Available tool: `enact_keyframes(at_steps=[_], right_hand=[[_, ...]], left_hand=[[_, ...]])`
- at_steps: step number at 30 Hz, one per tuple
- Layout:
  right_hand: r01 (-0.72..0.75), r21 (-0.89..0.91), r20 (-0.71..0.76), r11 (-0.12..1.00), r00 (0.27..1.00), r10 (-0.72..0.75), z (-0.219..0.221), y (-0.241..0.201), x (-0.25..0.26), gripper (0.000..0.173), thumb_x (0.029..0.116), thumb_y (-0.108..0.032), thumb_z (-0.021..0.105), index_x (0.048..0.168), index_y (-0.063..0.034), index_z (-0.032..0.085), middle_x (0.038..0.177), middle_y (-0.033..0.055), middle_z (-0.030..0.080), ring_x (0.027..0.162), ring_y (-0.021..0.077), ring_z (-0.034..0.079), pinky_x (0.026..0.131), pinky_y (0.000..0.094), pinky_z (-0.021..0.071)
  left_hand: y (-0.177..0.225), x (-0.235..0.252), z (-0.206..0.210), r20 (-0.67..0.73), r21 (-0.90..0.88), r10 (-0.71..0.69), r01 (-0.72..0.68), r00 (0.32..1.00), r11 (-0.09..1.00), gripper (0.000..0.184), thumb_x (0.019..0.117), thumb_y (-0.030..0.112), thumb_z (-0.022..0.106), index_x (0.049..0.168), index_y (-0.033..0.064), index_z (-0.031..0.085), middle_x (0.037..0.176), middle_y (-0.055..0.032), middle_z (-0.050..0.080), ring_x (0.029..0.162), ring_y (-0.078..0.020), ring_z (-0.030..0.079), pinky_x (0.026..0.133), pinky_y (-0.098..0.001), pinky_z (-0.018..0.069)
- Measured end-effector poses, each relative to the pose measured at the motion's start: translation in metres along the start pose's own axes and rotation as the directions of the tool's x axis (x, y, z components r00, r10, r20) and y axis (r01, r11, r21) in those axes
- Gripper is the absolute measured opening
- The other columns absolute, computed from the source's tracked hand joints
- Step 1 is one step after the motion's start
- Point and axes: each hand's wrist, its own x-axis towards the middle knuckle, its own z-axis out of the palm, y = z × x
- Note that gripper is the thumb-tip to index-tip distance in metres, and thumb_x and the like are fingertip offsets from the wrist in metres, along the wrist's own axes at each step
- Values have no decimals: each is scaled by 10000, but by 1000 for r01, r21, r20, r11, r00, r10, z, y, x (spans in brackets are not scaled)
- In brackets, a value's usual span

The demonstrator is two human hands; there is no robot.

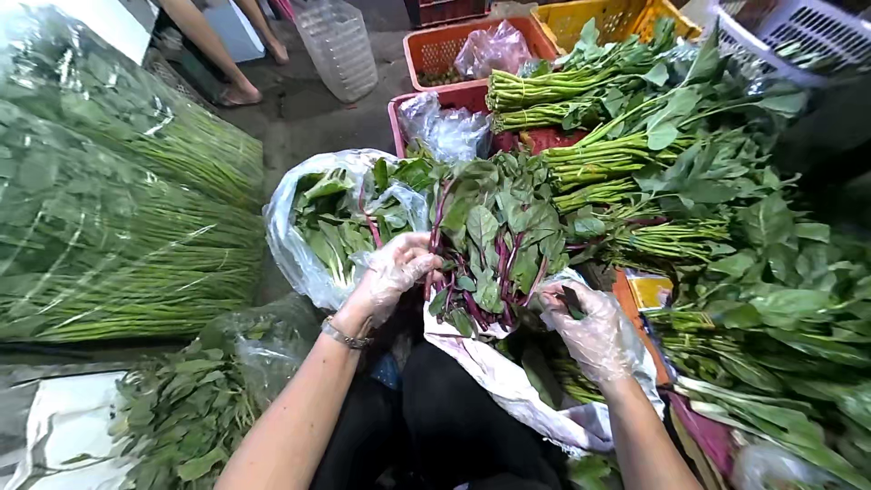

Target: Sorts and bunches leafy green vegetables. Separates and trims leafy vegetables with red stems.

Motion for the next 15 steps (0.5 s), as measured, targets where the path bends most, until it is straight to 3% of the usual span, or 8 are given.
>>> enact_keyframes(at_steps=[1,3,4,6,8,11,13,15], right_hand=[[37,13,1,999,999,-37,3,-1,2,173,889,-72,642,970,42,744,925,93,737,854,-2,660,825,152,527],[82,35,7,996,997,-82,9,-5,7,169,893,-68,645,972,43,745,934,95,742,863,-8,665,835,142,528],[82,39,19,996,996,-83,11,-8,9,172,897,-69,645,985,40,744,947,94,741,870,-11,663,840,141,526],[51,36,28,998,998,-52,13,-10,14,198,899,-72,646,1036,37,739,973,103,734,863,14,660,827,176,536],[-31,-10,-23,999,999,31,2,-6,17,218,892,-58,660,1082,27,727,992,110,720,856,66,658,812,249,552],[-71,-169,-93,983,994,56,-14,2,18,189,906,-41,680,1071,26,741,1025,155,733,931,179,692,881,364,552],[-11,-265,-8,964,1000,10,-12,6,21,172,908,-40,687,1057,2,763,1035,174,743,958,263,713,900,458,556],[69,-294,89,953,995,-45,-5,14,23,167,896,-44,697,1040,-26,777,1000,166,745,934,299,720,873,512,564]], left_hand=[[0,0,-2,1,-65,0,0,1000,998,430,946,10,575,1345,72,426,851,0,700,727,-98,698,690,-239,595],[-2,-2,-9,37,-202,31,-22,999,979,459,935,64,590,1335,165,387,840,24,706,731,-89,702,715,-234,600],[-4,-4,-13,61,-253,64,-47,996,966,416,947,95,592,1307,203,413,845,38,702,735,-74,696,729,-225,596],[-5,-9,-26,63,-290,139,-115,988,950,264,985,143,558,1239,211,577,878,54,689,761,-51,667,750,-214,581],[-2,-13,-38,94,-254,228,-198,969,947,251,999,212,589,1234,199,678,945,54,709,829,-52,670,795,-223,576],[12,-15,-47,77,3,314,-315,946,949,332,948,212,651,1280,196,644,1056,84,709,914,-51,676,831,-230,580],[23,-13,-47,-11,193,403,-394,915,899,276,972,190,639,1244,143,643,1072,100,707,880,-36,677,805,-232,589],[38,-11,-43,-162,237,417,-375,894,896,171,1042,199,546,1187,159,627,965,132,693,808,-7,669,767,-204,589]])
